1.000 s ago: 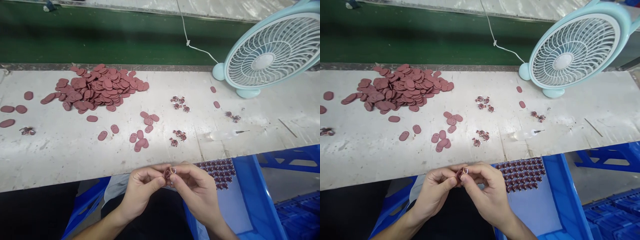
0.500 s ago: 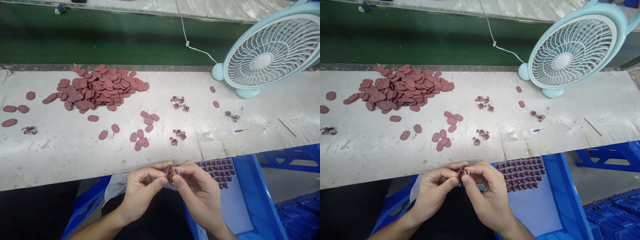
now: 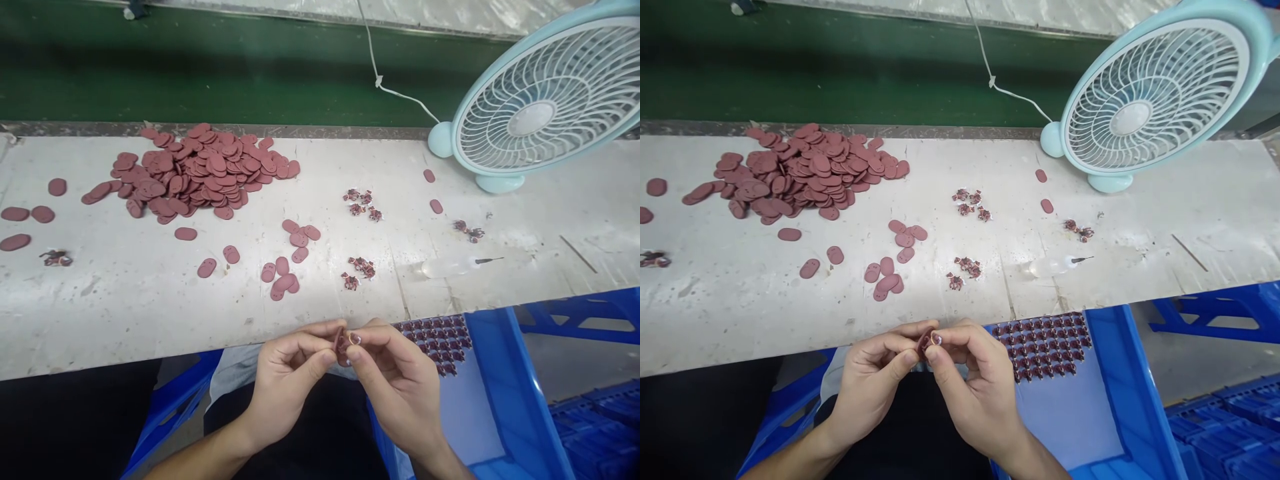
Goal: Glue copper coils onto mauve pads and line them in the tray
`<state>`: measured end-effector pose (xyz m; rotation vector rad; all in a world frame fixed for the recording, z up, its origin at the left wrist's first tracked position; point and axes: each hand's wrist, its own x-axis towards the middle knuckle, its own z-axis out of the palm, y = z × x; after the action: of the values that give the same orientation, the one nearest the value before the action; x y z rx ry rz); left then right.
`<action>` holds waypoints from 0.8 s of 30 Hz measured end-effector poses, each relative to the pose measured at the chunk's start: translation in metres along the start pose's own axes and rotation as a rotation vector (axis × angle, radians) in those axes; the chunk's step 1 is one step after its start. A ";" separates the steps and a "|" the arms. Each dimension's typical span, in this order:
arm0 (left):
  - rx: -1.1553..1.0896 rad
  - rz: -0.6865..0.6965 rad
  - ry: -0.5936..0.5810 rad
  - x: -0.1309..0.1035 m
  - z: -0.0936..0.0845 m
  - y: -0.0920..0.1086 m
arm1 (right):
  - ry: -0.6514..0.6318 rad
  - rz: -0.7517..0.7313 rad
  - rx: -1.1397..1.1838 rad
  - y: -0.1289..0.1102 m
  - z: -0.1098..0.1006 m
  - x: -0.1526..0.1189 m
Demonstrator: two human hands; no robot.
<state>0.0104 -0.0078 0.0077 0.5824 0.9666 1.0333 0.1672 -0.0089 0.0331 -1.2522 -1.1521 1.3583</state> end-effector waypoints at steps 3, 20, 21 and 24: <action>0.001 0.028 -0.013 0.000 0.000 -0.002 | 0.013 -0.021 -0.004 0.002 0.001 0.001; 0.544 0.397 0.036 0.010 -0.032 0.017 | 0.135 0.165 0.388 0.019 -0.046 -0.014; 0.725 0.502 0.093 0.014 -0.040 0.024 | 0.182 0.157 0.412 0.022 -0.062 -0.019; 1.237 0.682 0.159 0.033 -0.059 0.041 | 0.391 0.133 0.378 0.032 -0.110 -0.037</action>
<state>-0.0537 0.0376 -0.0004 1.9709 1.5702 0.9713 0.2773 -0.0449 0.0018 -1.2558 -0.5212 1.2799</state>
